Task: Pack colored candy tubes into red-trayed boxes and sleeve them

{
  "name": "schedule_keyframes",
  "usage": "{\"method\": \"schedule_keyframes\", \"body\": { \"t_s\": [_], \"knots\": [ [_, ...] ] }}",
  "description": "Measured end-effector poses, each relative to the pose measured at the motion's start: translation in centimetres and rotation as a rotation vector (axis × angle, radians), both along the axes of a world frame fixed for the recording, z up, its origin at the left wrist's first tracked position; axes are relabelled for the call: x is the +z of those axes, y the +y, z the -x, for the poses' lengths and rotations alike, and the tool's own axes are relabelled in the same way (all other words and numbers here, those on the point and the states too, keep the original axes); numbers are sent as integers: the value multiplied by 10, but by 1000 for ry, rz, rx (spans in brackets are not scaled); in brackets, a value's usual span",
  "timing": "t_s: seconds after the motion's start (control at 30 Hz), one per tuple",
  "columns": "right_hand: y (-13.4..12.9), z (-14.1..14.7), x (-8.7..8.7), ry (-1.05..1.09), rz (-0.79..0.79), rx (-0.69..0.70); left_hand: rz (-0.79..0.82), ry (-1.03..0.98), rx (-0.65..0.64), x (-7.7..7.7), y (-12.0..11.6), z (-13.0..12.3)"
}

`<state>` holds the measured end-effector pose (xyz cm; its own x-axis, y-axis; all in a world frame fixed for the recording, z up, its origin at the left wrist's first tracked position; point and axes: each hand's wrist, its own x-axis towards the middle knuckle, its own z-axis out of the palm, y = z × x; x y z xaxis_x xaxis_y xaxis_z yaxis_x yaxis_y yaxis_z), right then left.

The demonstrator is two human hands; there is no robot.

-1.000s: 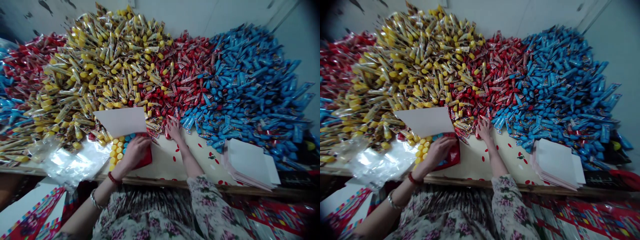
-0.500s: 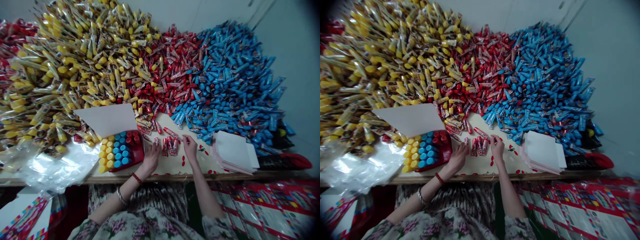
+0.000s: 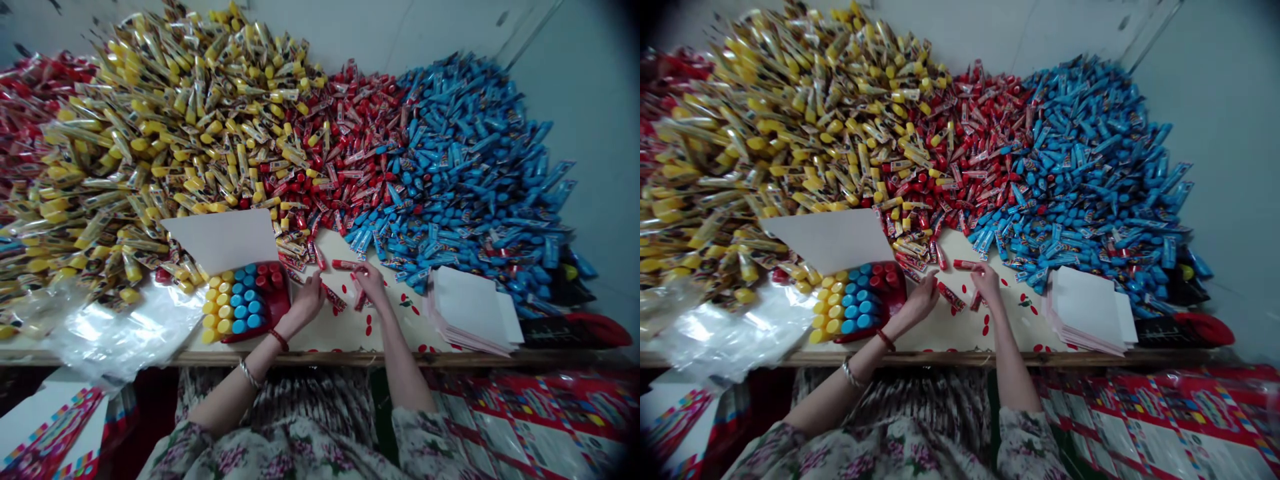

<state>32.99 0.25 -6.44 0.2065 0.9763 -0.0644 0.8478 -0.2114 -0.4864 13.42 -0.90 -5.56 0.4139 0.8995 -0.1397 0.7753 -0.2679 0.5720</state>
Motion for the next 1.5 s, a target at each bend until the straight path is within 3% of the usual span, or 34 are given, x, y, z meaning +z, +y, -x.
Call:
{"method": "schedule_keyframes", "body": {
  "t_s": [0.1,0.17,0.33,0.47,0.53,0.67,0.73,0.83,0.97,1.13,1.23,1.4,1.5],
  "knots": [
    [-4,-21,8,-41,32,-137,120,64,130,-7,11,-13],
    [-3,-22,10,-83,80,-144,134,86,153,-12,15,-25],
    [6,-2,8,-244,347,101,202,78,60,-13,14,-42],
    [2,1,14,-222,358,167,227,44,-2,-5,-8,-27],
    [-7,-2,21,-41,298,226,217,-9,-42,3,-25,-9],
    [-26,6,37,684,166,299,62,-243,-31,38,-52,47],
    [-29,24,41,891,104,268,-83,-315,83,59,-53,77],
    [-25,61,37,990,-24,263,-331,-272,334,80,-42,108],
    [-10,103,24,887,-156,472,-391,-61,472,78,-30,113],
    [1,111,16,551,-131,760,-272,159,495,58,-32,103],
    [2,104,18,382,-168,835,-256,233,395,52,-32,105],
    [8,103,32,308,-166,996,-274,296,129,50,-20,114],
    [15,107,40,247,-138,1053,-293,331,92,49,-18,116]
  ]
}}
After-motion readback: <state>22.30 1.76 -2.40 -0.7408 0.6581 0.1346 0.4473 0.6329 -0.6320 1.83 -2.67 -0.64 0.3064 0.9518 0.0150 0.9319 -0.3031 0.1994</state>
